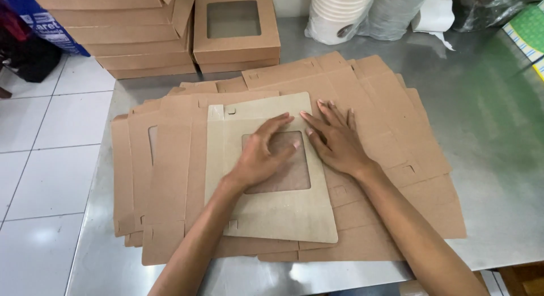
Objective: The person assembles a cardboard box by folding along pre-scored lines and tucking tabs into slots to secure the structure.
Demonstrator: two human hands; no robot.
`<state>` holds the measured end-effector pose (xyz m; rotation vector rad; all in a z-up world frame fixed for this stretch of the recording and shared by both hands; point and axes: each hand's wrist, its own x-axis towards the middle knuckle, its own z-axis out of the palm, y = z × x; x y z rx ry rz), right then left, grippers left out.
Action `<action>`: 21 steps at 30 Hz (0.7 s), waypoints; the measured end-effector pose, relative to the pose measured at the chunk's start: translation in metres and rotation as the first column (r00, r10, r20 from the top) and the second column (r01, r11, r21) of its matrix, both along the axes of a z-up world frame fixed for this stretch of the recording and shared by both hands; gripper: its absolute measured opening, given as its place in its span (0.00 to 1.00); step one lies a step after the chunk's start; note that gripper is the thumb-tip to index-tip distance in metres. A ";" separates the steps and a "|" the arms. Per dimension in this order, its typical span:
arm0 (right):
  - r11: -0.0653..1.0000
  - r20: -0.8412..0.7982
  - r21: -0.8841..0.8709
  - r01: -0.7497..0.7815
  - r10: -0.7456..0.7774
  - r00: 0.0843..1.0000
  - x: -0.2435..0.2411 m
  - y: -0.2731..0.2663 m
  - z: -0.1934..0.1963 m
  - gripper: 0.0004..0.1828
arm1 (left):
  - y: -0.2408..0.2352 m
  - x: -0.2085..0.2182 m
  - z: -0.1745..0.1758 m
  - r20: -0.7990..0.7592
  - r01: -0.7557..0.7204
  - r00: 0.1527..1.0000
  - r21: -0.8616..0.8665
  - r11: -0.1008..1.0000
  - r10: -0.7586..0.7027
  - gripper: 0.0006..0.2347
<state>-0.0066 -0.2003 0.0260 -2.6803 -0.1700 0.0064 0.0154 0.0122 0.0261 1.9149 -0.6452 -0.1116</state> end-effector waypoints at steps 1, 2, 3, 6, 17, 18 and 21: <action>1.000 -0.007 0.001 -0.009 0.009 1.000 0.001 0.000 -0.001 0.26 | 0.007 0.009 -0.004 -0.007 -0.009 1.000 0.001 1.000 0.009 0.25; 1.000 0.004 0.024 -0.007 0.007 1.000 0.002 -0.001 -0.001 0.26 | 0.012 0.018 -0.009 0.029 -0.099 0.994 -0.067 0.993 0.101 0.21; 0.999 0.015 0.048 -0.005 0.004 1.000 0.002 -0.002 -0.002 0.26 | 0.017 0.026 -0.013 0.058 -0.185 0.979 -0.136 0.973 0.194 0.17; 0.997 0.014 0.071 -0.005 0.004 1.000 0.003 -0.003 -0.004 0.26 | 0.050 0.035 -0.004 0.312 -0.523 0.824 0.101 0.846 0.472 0.16; 0.995 0.052 0.099 -0.014 0.009 0.999 0.001 -0.006 -0.009 0.25 | 0.079 0.047 -0.019 0.295 -0.630 0.773 0.453 0.630 0.562 0.25; 0.993 0.059 0.114 -0.018 0.011 0.998 0.002 -0.005 -0.007 0.24 | 0.083 0.052 -0.019 0.221 -0.616 0.784 0.388 0.686 0.580 0.24; 0.992 0.040 0.129 -0.009 0.004 0.999 0.001 -0.004 -0.006 0.25 | 0.085 0.056 -0.011 -0.069 -0.589 0.763 0.336 0.735 0.643 0.24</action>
